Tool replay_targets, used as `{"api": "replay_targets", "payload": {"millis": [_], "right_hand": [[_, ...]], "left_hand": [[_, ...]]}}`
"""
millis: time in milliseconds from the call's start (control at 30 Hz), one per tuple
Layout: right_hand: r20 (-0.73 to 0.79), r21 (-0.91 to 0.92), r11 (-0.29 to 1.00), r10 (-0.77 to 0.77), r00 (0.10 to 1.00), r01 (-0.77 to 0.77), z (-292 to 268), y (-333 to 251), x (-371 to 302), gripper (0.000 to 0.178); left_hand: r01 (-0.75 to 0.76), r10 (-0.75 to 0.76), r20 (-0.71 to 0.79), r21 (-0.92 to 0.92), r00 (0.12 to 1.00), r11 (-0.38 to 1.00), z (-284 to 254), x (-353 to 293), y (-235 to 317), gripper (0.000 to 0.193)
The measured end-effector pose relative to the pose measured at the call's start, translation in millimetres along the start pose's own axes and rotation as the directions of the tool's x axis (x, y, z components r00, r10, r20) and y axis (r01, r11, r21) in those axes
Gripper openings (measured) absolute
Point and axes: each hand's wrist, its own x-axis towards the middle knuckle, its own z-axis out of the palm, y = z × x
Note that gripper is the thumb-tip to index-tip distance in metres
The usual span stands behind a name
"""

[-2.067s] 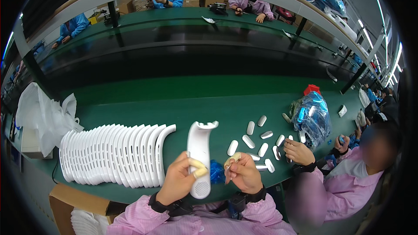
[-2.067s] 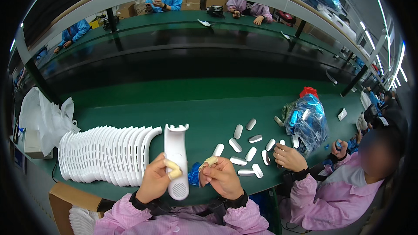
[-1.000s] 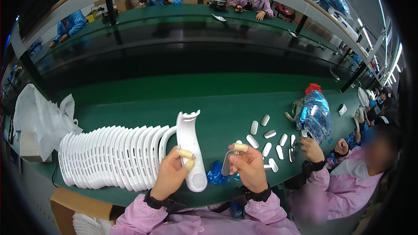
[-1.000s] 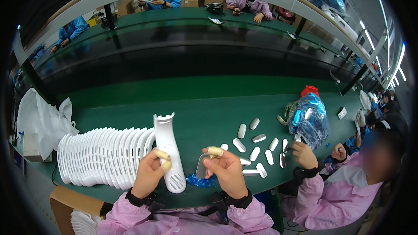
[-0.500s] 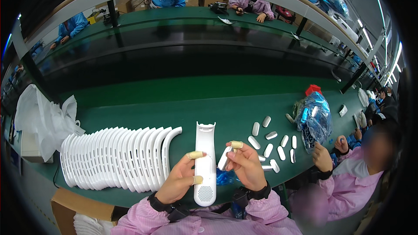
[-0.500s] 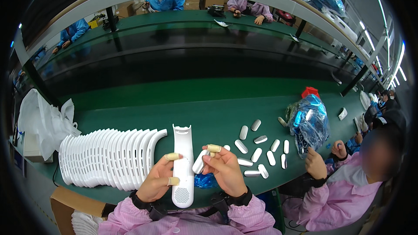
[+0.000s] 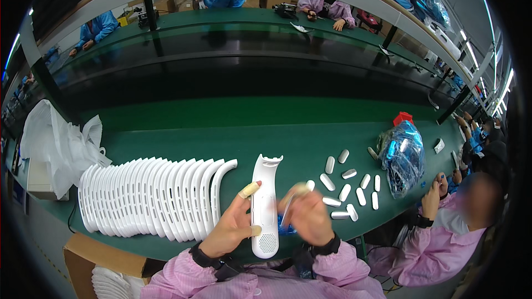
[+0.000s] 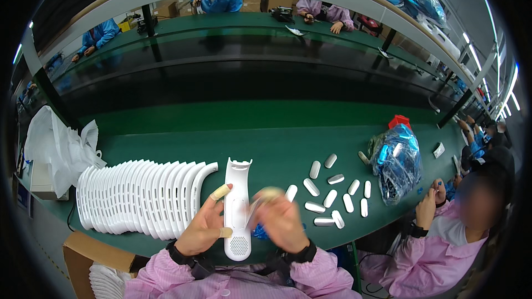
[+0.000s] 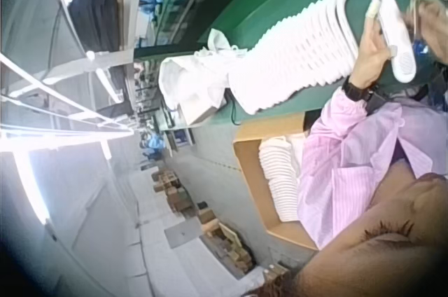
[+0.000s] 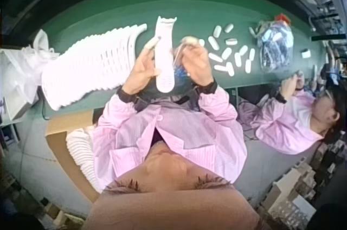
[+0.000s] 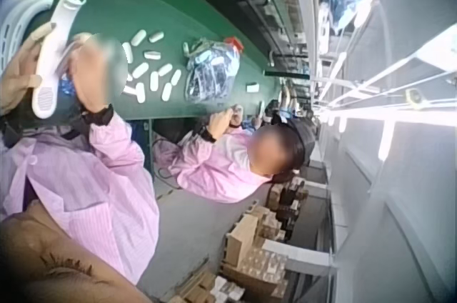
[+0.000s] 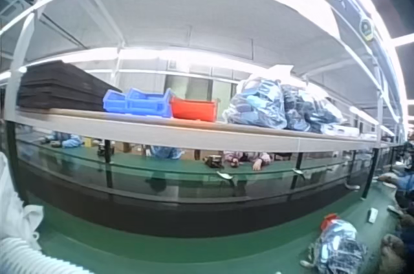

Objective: The recorder is assembling small white plastic components by fitting internal parts and covers together at a factory workbench.

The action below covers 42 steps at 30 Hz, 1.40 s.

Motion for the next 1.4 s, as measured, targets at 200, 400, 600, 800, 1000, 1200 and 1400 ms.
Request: {"api": "replay_targets", "payload": {"millis": [200,400,600,800,1000,1200,1400], "right_hand": [[-0.002,-0.289,0.957,-0.009,1.0,0.008,-1,-7,1,0.024],[-0.095,-0.56,0.826,0.009,0.995,-0.061,14,1,9,0.027],[-0.074,-0.616,0.769,0.158,0.985,-0.17,20,-14,10,0.027],[-0.057,-0.777,0.619,0.109,0.992,-0.113,32,-15,8,0.027],[0.084,-0.869,0.49,0.009,0.996,0.069,29,-13,10,0.03],[0.409,-0.889,0.002,-0.444,0.797,0.457,27,0,15,0.041],[-0.035,-0.664,0.747,-0.001,0.999,-0.022,14,6,10,0.041]], "left_hand": [[0.035,-0.034,0.005,-0.045,0.999,0.998,-2,-3,2,0.092],[0.045,-0.043,0.041,-0.041,0.998,0.998,1,-5,3,0.09],[0.04,-0.038,0.033,-0.074,0.999,0.996,1,-7,4,0.089],[0.042,-0.04,0.036,-0.039,0.999,0.998,0,-7,7,0.092],[0.034,-0.031,0.055,-0.047,0.998,0.998,-4,-7,5,0.089],[-0.047,0.051,-0.045,0.099,0.998,0.994,1,-6,-5,0.082],[-0.175,0.175,0.037,0.409,0.984,0.896,2,-13,-17,0.071]]}}
